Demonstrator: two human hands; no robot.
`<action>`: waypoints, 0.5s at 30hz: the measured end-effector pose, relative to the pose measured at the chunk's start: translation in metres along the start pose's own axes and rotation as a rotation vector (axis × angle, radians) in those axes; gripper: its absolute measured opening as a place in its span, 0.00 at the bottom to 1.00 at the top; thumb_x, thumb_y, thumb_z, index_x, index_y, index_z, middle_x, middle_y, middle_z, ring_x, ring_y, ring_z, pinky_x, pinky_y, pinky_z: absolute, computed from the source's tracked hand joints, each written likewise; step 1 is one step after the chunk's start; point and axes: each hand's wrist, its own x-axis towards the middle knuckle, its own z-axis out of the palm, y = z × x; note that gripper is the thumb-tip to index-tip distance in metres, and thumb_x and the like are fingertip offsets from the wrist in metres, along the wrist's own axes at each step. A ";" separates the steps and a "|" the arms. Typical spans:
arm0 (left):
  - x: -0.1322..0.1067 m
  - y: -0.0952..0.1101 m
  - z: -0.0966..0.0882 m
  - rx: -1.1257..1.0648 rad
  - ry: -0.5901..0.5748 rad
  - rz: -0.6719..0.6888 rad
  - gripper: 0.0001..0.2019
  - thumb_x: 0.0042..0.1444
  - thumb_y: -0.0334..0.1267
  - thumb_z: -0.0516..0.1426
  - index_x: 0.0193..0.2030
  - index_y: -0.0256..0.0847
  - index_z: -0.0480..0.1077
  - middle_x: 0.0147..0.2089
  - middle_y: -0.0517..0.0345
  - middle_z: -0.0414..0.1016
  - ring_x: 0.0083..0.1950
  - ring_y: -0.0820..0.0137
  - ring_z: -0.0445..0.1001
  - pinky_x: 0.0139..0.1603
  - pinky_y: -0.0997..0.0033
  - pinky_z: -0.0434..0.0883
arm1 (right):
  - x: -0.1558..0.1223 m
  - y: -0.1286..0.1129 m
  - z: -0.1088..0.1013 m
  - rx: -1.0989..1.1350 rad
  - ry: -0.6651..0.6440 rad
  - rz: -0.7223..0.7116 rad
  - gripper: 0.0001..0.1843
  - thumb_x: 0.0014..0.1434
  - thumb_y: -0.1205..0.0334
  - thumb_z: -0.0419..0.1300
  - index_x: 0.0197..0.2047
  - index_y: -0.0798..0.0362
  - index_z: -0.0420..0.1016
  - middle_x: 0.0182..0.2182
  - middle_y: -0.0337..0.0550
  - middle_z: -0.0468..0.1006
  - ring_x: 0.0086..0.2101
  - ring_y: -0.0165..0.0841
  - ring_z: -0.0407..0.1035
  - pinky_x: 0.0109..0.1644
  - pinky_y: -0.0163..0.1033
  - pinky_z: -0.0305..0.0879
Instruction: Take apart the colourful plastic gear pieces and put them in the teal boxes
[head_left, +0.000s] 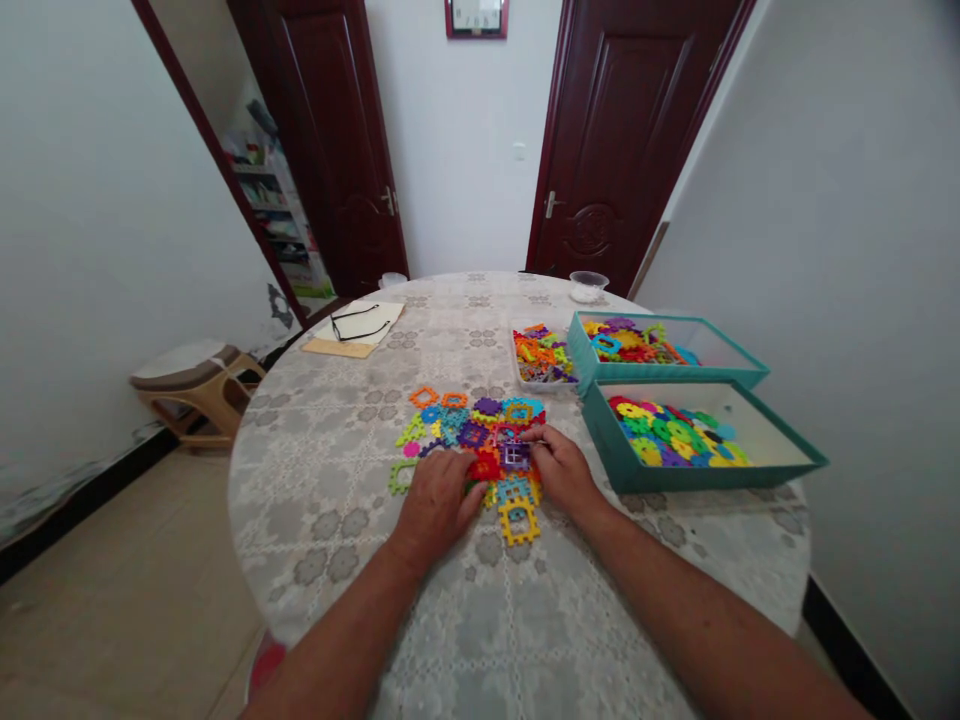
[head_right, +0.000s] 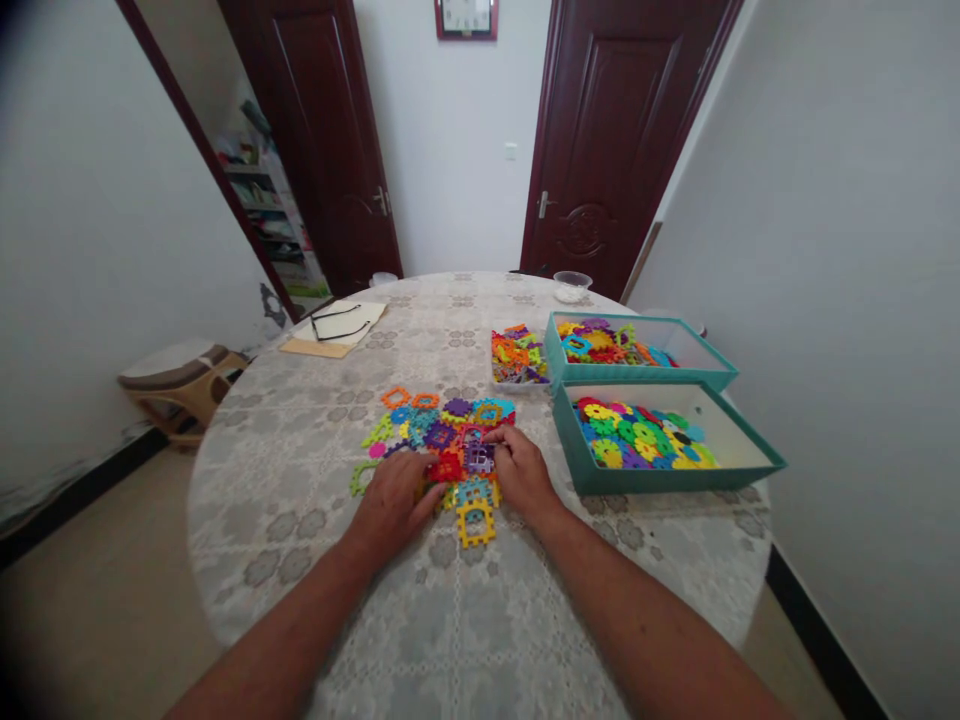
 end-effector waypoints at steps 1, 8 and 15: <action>0.000 -0.001 0.000 0.002 0.014 -0.004 0.13 0.66 0.42 0.60 0.55 0.41 0.71 0.47 0.48 0.77 0.51 0.56 0.73 0.54 0.53 0.70 | -0.001 -0.002 -0.001 -0.048 -0.007 -0.053 0.14 0.61 0.65 0.52 0.44 0.50 0.78 0.41 0.43 0.81 0.44 0.39 0.74 0.52 0.44 0.68; 0.003 0.000 -0.003 0.050 0.016 -0.056 0.09 0.69 0.43 0.56 0.49 0.41 0.73 0.42 0.51 0.76 0.45 0.60 0.73 0.48 0.59 0.70 | -0.007 -0.028 -0.020 -0.365 -0.125 -0.332 0.13 0.63 0.70 0.53 0.46 0.53 0.77 0.43 0.49 0.79 0.48 0.40 0.70 0.58 0.44 0.63; 0.003 0.001 -0.004 0.073 0.029 -0.075 0.12 0.69 0.45 0.56 0.48 0.40 0.74 0.40 0.51 0.76 0.43 0.61 0.73 0.48 0.61 0.69 | -0.025 -0.057 -0.038 -0.543 -0.527 -0.224 0.13 0.62 0.55 0.64 0.48 0.49 0.78 0.44 0.47 0.80 0.43 0.40 0.73 0.47 0.40 0.63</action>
